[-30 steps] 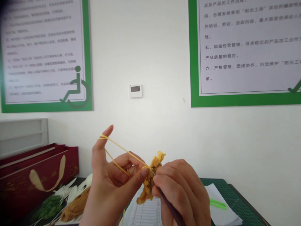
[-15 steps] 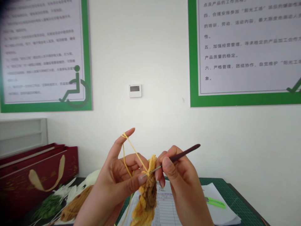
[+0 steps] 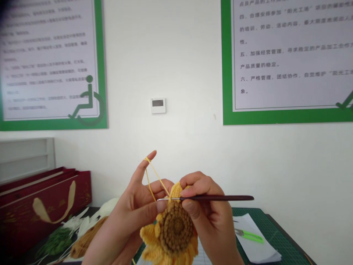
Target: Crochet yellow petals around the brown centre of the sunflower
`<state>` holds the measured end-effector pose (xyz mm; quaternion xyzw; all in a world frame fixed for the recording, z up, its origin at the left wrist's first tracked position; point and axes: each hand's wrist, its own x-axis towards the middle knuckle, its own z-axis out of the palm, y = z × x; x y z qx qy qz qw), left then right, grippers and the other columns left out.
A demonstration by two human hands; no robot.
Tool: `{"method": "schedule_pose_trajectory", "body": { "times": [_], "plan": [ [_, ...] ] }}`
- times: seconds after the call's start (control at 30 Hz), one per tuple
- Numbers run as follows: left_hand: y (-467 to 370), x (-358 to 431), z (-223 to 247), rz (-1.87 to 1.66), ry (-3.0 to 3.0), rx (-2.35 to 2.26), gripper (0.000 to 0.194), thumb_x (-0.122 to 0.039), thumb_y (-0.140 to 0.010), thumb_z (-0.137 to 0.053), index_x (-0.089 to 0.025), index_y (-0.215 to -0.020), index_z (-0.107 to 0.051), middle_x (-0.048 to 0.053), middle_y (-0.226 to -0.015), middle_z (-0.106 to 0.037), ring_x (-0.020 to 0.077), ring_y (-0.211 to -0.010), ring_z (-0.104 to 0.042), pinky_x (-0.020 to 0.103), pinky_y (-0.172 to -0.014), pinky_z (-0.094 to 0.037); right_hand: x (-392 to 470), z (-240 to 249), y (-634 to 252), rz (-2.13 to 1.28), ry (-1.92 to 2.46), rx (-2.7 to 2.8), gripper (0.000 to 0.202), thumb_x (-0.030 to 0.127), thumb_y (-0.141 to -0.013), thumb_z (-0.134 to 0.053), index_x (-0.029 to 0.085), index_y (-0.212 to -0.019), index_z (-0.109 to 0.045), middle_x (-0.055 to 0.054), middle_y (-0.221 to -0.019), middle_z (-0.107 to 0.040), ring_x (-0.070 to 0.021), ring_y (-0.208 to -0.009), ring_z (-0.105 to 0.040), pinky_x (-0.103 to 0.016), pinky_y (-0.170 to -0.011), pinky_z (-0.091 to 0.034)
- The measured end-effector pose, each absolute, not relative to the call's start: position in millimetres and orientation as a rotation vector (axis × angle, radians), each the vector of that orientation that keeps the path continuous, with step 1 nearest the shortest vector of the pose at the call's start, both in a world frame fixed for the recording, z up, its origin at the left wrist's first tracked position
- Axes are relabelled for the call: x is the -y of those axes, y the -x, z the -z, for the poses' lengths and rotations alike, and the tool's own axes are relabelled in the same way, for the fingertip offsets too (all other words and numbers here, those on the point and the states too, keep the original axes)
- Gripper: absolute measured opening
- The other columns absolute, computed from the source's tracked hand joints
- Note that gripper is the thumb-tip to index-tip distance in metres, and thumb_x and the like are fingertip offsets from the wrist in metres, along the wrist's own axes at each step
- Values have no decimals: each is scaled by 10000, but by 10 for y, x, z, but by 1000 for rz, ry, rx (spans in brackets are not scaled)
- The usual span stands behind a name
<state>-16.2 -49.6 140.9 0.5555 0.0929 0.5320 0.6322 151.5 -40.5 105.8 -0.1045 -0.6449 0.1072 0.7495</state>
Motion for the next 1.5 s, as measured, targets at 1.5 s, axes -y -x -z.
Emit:
{"method": "schedule_pose_trajectory", "body": {
  "times": [1.5],
  "plan": [
    [165, 584, -1402, -1099, -1369, -303, 1363, -77, -728, -893, -434, -1623, 72, 4, -897, -752, 145, -711, -620, 277, -680, -447, 522, -1022, -1477, -586, 153, 1308, 145, 352, -1037, -553, 250, -943, -594, 37, -649, -472, -138, -604, -500, -258, -554, -467]
  ]
}}
